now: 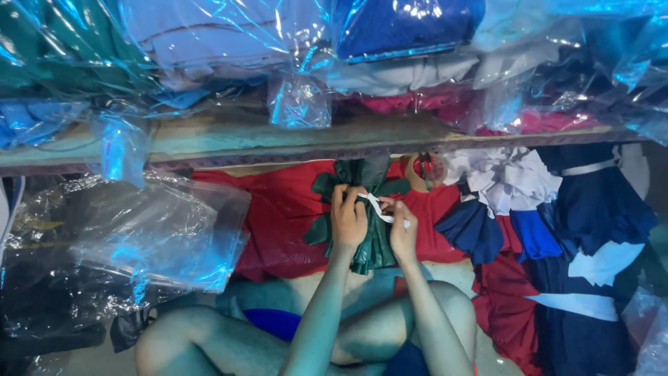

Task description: A person folds a green fabric and carefully inserts it into a plastic sleeve for packaging.

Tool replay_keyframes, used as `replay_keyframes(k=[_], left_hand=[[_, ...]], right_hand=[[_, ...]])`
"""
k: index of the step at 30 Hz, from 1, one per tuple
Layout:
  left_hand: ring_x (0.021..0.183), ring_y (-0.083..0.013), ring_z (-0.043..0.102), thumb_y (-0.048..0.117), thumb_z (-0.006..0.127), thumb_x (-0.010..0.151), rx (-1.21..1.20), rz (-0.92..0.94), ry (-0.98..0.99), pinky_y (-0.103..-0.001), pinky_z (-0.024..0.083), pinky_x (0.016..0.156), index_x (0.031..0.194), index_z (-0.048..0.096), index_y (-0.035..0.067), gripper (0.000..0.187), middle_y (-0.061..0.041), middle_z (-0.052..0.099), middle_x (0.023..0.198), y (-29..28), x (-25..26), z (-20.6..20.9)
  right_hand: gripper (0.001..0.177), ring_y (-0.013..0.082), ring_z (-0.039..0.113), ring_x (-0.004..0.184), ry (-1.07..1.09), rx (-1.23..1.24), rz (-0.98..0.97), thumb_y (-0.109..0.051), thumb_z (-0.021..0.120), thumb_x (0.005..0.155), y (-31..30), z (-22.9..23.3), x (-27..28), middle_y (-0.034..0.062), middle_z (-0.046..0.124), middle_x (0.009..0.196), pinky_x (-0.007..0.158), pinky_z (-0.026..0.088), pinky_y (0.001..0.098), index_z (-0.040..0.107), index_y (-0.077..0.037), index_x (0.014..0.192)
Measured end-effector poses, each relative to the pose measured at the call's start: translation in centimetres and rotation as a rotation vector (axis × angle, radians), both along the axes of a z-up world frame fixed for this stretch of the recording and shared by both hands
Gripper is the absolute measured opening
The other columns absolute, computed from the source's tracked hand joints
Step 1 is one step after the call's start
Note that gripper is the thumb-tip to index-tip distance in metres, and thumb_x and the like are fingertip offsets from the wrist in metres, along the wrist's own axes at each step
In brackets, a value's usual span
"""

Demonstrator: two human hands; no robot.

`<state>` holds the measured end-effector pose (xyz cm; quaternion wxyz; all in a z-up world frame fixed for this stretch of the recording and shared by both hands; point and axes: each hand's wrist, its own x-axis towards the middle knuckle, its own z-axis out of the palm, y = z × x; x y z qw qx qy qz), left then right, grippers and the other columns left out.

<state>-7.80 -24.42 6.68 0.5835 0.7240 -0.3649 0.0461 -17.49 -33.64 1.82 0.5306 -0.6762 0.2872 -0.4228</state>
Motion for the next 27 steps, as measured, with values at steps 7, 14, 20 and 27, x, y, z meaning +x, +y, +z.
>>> replay_keyframes(k=[7,14,20,27], left_hand=[[0.096,-0.0382,0.065,0.004,0.059,0.087,-0.073,0.061,-0.098,-0.046,0.058,0.078,0.093,0.067,0.011,0.013,-0.007,0.056,0.099,0.1,0.0,0.3],[0.091,-0.0401,0.063,0.005,0.061,0.081,-0.020,0.034,-0.148,-0.048,0.058,0.075,0.092,0.064,0.013,0.014,-0.007,0.053,0.100,0.4,0.1,0.4],[0.088,-0.0441,0.061,0.002,0.058,0.083,0.043,-0.021,-0.061,-0.047,0.058,0.072,0.091,0.063,0.011,0.013,-0.006,0.053,0.098,0.5,-0.2,1.6],[0.090,-0.0435,0.060,0.002,0.055,0.087,0.033,-0.063,-0.028,-0.045,0.053,0.074,0.093,0.062,0.013,0.014,-0.004,0.051,0.099,0.3,0.1,0.3]], right_hand=[[0.019,0.0123,0.064,0.083,0.039,-0.104,-0.049,-0.003,0.074,0.093,-0.2,-0.5,0.6,0.0051,0.070,0.084,0.079,0.055,0.0314,0.080,-0.010,0.110],[0.015,0.0272,0.073,0.078,0.137,-0.334,-0.015,-0.007,0.080,0.091,-0.8,-0.1,0.3,0.0092,0.072,0.079,0.074,0.058,0.0399,0.078,-0.010,0.105],[0.005,0.0309,0.069,0.076,0.148,-0.233,-0.093,-0.004,0.063,0.103,0.4,1.0,0.2,0.0133,0.066,0.079,0.068,0.055,0.0415,0.066,-0.003,0.107],[0.007,0.0228,0.063,0.079,0.093,-0.086,-0.178,-0.010,0.060,0.105,-1.4,-1.9,1.0,0.0114,0.063,0.078,0.067,0.050,0.0362,0.064,-0.005,0.107]])
